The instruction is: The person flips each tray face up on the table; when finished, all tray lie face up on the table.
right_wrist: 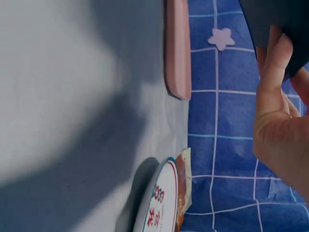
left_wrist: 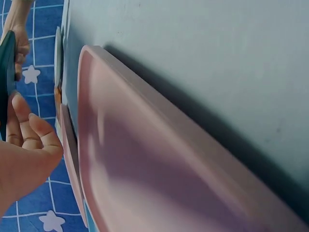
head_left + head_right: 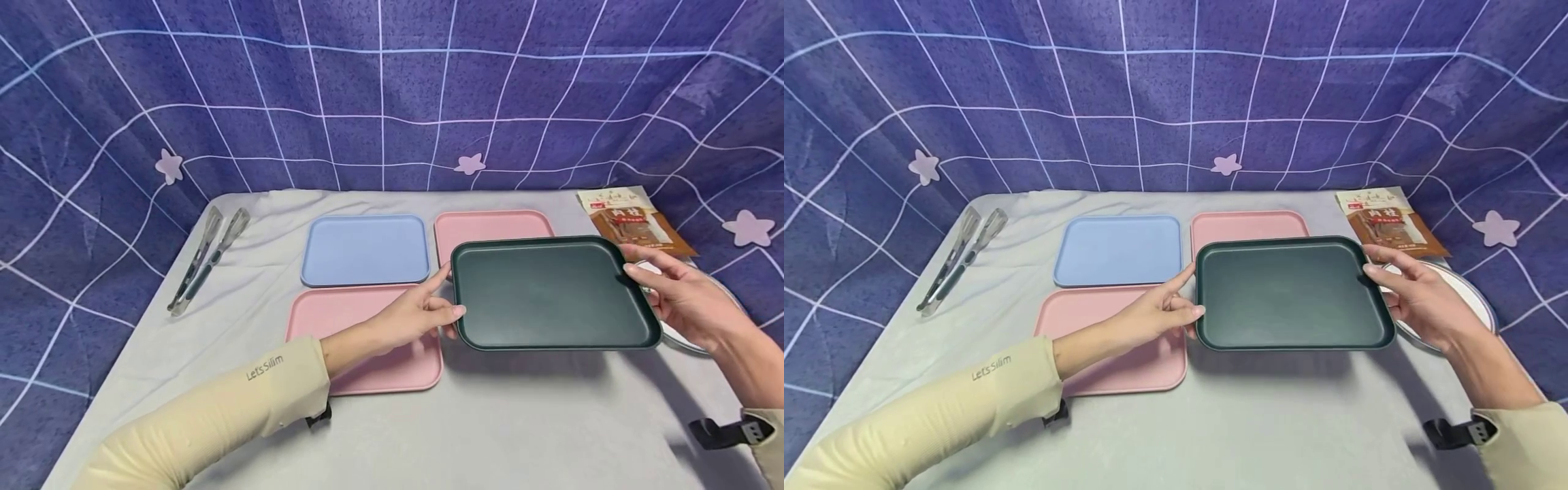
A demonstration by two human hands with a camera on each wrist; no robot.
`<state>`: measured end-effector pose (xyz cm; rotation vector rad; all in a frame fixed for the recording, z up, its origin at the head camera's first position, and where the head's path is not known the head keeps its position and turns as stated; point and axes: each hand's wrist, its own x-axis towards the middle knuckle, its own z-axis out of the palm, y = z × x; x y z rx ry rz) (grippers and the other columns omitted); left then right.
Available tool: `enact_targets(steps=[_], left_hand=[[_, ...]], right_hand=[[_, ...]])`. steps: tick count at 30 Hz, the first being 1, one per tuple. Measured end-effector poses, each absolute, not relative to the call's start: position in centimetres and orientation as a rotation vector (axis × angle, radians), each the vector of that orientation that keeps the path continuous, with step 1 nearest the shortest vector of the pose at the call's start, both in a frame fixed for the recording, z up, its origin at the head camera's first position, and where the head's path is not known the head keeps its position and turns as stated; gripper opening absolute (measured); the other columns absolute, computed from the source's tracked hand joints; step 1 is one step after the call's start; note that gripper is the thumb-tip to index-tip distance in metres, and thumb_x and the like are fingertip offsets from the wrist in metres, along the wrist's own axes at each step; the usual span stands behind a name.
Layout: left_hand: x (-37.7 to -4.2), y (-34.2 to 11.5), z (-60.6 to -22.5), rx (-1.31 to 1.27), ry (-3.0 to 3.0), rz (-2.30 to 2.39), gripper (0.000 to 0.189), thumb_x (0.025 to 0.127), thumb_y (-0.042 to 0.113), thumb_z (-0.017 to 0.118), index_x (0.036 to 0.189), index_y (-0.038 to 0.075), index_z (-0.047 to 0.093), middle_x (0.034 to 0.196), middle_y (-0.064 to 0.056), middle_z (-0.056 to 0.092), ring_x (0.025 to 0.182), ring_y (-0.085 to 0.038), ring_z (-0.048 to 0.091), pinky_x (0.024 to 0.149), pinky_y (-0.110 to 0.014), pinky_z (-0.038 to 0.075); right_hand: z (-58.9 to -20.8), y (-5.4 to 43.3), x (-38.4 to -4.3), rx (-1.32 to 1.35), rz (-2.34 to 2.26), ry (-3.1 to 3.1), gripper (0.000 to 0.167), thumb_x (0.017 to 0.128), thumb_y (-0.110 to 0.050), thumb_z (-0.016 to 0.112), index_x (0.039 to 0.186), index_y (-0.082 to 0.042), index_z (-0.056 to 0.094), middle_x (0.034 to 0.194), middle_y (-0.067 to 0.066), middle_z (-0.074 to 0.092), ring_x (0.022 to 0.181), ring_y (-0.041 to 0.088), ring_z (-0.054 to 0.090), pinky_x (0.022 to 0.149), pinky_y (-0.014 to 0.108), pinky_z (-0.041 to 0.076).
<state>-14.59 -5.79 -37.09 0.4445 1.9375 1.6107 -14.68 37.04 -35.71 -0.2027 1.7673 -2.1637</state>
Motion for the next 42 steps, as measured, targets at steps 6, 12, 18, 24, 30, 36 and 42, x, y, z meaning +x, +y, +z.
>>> enact_targets(steps=[6, 12, 18, 24, 30, 36, 42], left_hand=[[-14.5, -5.9, -37.2, 0.435, 1.919, 1.638, 0.088, 0.097, 0.029, 0.068, 0.16, 0.042, 0.008, 0.08, -0.001, 0.071, 0.075, -0.02, 0.065, 0.061, -0.028, 0.046], [-14.3, -6.1, -37.4, 0.422, 1.975, 1.514, 0.089, 0.096, 0.034, 0.068, 0.159, 0.042, 0.005, 0.08, -0.004, 0.071, 0.069, -0.02, 0.062, 0.047, -0.03, 0.04], [-14.2, -5.9, -37.6, 0.437, 1.964, 1.403, 0.095, 0.096, 0.029, 0.069, 0.162, 0.029, 0.0, 0.094, -0.018, 0.073, 0.066, -0.017, 0.066, 0.054, -0.029, 0.047], [-14.1, -5.7, -37.9, 0.449, 1.941, 1.374, 0.099, 0.095, 0.021, 0.07, 0.162, 0.019, -0.003, 0.084, -0.011, 0.074, 0.065, -0.014, 0.065, 0.056, -0.028, 0.047], [-13.8, -5.4, -38.6, 0.409, 1.894, 1.398, 0.1, 0.094, 0.014, 0.069, 0.161, 0.012, -0.005, 0.073, 0.0, 0.07, 0.062, -0.012, 0.064, 0.055, -0.025, 0.045], [-13.5, -5.5, -39.4, 0.41, 1.902, 1.391, 0.103, 0.091, 0.008, 0.07, 0.16, 0.007, -0.007, 0.076, -0.005, 0.072, 0.063, -0.012, 0.064, 0.063, -0.024, 0.053], [-13.7, -5.3, -39.5, 0.421, 1.937, 1.371, 0.105, 0.089, 0.008, 0.072, 0.16, 0.004, -0.005, 0.078, -0.006, 0.073, 0.064, -0.012, 0.064, 0.069, -0.023, 0.053]], right_hand=[[-36.0, 37.9, -14.5, -0.257, -1.773, 1.947, 0.061, 0.109, -0.005, 0.034, 0.159, -0.039, 0.024, 0.121, -0.018, 0.06, 0.092, 0.006, 0.068, 0.071, 0.031, 0.057], [-36.3, 39.2, -14.3, -0.393, -1.635, 1.722, 0.083, 0.105, 0.007, 0.033, 0.159, -0.043, -0.007, 0.102, -0.007, 0.049, 0.088, 0.008, 0.062, 0.072, 0.043, 0.061], [-37.2, 39.7, -13.6, -0.378, -1.567, 1.656, 0.095, 0.101, 0.011, 0.039, 0.157, -0.046, -0.012, 0.123, -0.001, 0.04, 0.095, 0.014, 0.065, 0.074, 0.046, 0.061], [-38.1, 39.3, -13.5, -0.367, -1.468, 1.703, 0.096, 0.101, 0.007, 0.045, 0.157, -0.044, -0.015, 0.115, 0.005, 0.039, 0.087, 0.022, 0.07, 0.071, 0.045, 0.061], [-38.5, 38.7, -13.4, -0.335, -1.469, 1.655, 0.095, 0.1, 0.005, 0.047, 0.159, -0.04, -0.012, 0.103, -0.002, 0.051, 0.083, 0.02, 0.071, 0.07, 0.041, 0.062], [-39.0, 38.3, -13.3, -0.337, -1.451, 1.681, 0.097, 0.1, 0.003, 0.05, 0.159, -0.037, -0.016, 0.102, -0.004, 0.054, 0.085, 0.019, 0.071, 0.07, 0.04, 0.062], [-39.6, 38.2, -13.7, -0.334, -1.426, 1.748, 0.096, 0.099, 0.002, 0.052, 0.16, -0.031, -0.014, 0.101, -0.003, 0.053, 0.084, 0.022, 0.071, 0.068, 0.041, 0.061]])
